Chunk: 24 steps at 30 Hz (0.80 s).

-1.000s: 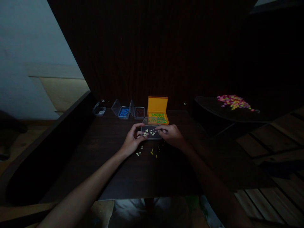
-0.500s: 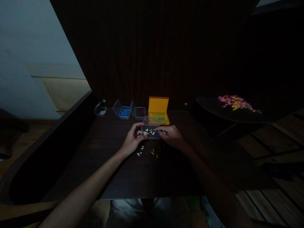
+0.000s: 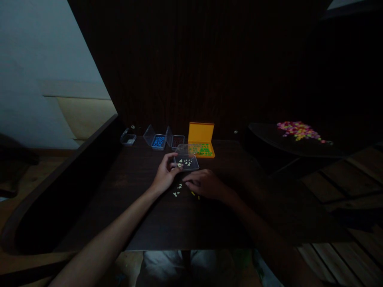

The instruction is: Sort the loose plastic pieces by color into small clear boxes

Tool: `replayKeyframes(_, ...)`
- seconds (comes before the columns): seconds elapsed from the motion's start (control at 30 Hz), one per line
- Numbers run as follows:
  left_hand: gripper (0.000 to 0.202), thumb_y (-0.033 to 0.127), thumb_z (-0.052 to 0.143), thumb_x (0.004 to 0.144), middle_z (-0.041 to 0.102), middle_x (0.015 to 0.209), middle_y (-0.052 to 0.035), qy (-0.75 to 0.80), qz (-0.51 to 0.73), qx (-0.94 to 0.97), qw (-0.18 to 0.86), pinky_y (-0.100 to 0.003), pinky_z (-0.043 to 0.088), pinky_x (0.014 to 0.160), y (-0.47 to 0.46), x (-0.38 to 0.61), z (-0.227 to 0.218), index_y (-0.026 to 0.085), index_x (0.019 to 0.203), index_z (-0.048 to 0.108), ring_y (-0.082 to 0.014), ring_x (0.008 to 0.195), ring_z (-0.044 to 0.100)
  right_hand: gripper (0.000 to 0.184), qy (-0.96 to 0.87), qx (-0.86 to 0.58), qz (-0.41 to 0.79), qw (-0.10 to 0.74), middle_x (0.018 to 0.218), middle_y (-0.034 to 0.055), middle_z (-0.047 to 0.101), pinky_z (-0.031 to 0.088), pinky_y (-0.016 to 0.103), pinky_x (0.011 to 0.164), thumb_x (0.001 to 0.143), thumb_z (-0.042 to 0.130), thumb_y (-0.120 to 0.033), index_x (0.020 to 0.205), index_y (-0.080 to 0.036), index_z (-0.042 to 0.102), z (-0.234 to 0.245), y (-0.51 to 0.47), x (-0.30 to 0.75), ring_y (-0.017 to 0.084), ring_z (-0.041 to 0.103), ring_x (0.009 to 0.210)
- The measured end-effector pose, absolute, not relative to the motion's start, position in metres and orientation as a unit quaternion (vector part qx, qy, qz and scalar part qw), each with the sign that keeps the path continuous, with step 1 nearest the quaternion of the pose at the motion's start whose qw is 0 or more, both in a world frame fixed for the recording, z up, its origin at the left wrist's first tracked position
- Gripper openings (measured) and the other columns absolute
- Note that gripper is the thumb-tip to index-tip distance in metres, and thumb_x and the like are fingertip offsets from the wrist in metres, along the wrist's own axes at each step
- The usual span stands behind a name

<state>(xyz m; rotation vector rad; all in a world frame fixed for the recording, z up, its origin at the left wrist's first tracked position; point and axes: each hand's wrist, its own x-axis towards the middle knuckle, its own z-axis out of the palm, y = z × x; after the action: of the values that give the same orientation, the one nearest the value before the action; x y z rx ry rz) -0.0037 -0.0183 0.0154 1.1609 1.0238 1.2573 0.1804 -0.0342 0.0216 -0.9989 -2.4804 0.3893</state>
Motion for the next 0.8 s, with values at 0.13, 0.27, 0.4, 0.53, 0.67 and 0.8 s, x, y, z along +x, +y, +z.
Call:
replayKeyframes(0.13, 0.047, 0.018, 0.069, 0.065, 0.064, 0.095, -0.0001, 0.437, 0.534, 0.492, 0.531, -0.031, 0.05, 0.083, -0.017, -0.006, 0.017, 0.02, 0.109, 0.051, -0.0168, 0.089, 0.066, 0.031, -0.922, -0.342, 0.11, 0.147, 0.103, 0.0045, 0.065, 0.044, 0.024, 0.068, 0.091, 0.056, -0.028, 0.12, -0.024, 0.064, 0.016, -0.039, 0.175, 0.014, 0.062, 0.082)
replayKeyframes(0.27, 0.048, 0.02, 0.069, 0.065, 0.064, 0.091, -0.0002, 0.439, 0.536, 0.498, 0.521, -0.031, 0.05, 0.082, -0.016, -0.008, 0.019, 0.02, 0.109, 0.05, -0.0171, 0.088, 0.065, 0.032, -0.922, -0.344, 0.111, 0.136, 0.112, 0.0053, 0.062, 0.046, 0.025, 0.07, 0.093, 0.054, -0.029, 0.122, -0.023, 0.062, 0.01, -0.04, 0.171, 0.014, 0.063, 0.086)
replayKeyframes(0.4, 0.048, 0.02, 0.07, 0.063, 0.064, 0.097, -0.001, 0.44, 0.541, 0.492, 0.521, -0.031, 0.05, 0.082, -0.016, -0.008, 0.02, 0.02, 0.107, 0.051, -0.0161, 0.086, 0.064, 0.028, -0.917, -0.355, 0.109, 0.145, 0.11, 0.0053, 0.063, 0.046, 0.025, 0.069, 0.093, 0.053, -0.028, 0.118, -0.021, 0.065, 0.007, -0.041, 0.165, 0.015, 0.062, 0.087)
replayKeyframes(0.53, 0.049, 0.019, 0.069, 0.063, 0.062, 0.104, -0.0023, 0.439, 0.544, 0.492, 0.519, -0.031, 0.05, 0.082, -0.016, -0.007, 0.019, 0.02, 0.108, 0.051, -0.0148, 0.085, 0.064, 0.025, -0.917, -0.354, 0.108, 0.149, 0.107, 0.0047, 0.064, 0.045, 0.023, 0.068, 0.091, 0.054, -0.025, 0.111, -0.021, 0.068, 0.005, -0.041, 0.162, 0.013, 0.062, 0.084)
replayKeyframes(0.67, 0.048, 0.019, 0.069, 0.062, 0.061, 0.109, -0.0029, 0.439, 0.551, 0.495, 0.509, -0.03, 0.05, 0.081, -0.015, -0.007, 0.018, 0.02, 0.107, 0.052, -0.0146, 0.085, 0.064, 0.019, -0.915, -0.356, 0.106, 0.155, 0.101, 0.0033, 0.064, 0.044, 0.023, 0.067, 0.091, 0.056, -0.024, 0.102, -0.021, 0.071, 0.003, -0.039, 0.165, 0.012, 0.06, 0.079)
replayKeyframes(0.8, 0.048, 0.019, 0.069, 0.063, 0.063, 0.106, -0.0028, 0.436, 0.548, 0.496, 0.513, -0.032, 0.052, 0.082, -0.015, -0.007, 0.017, 0.02, 0.108, 0.052, -0.0149, 0.085, 0.065, 0.017, -0.913, -0.356, 0.112, 0.163, 0.098, 0.0026, 0.064, 0.043, 0.023, 0.069, 0.092, 0.056, -0.024, 0.101, -0.022, 0.07, 0.0, -0.036, 0.169, 0.012, 0.06, 0.08)
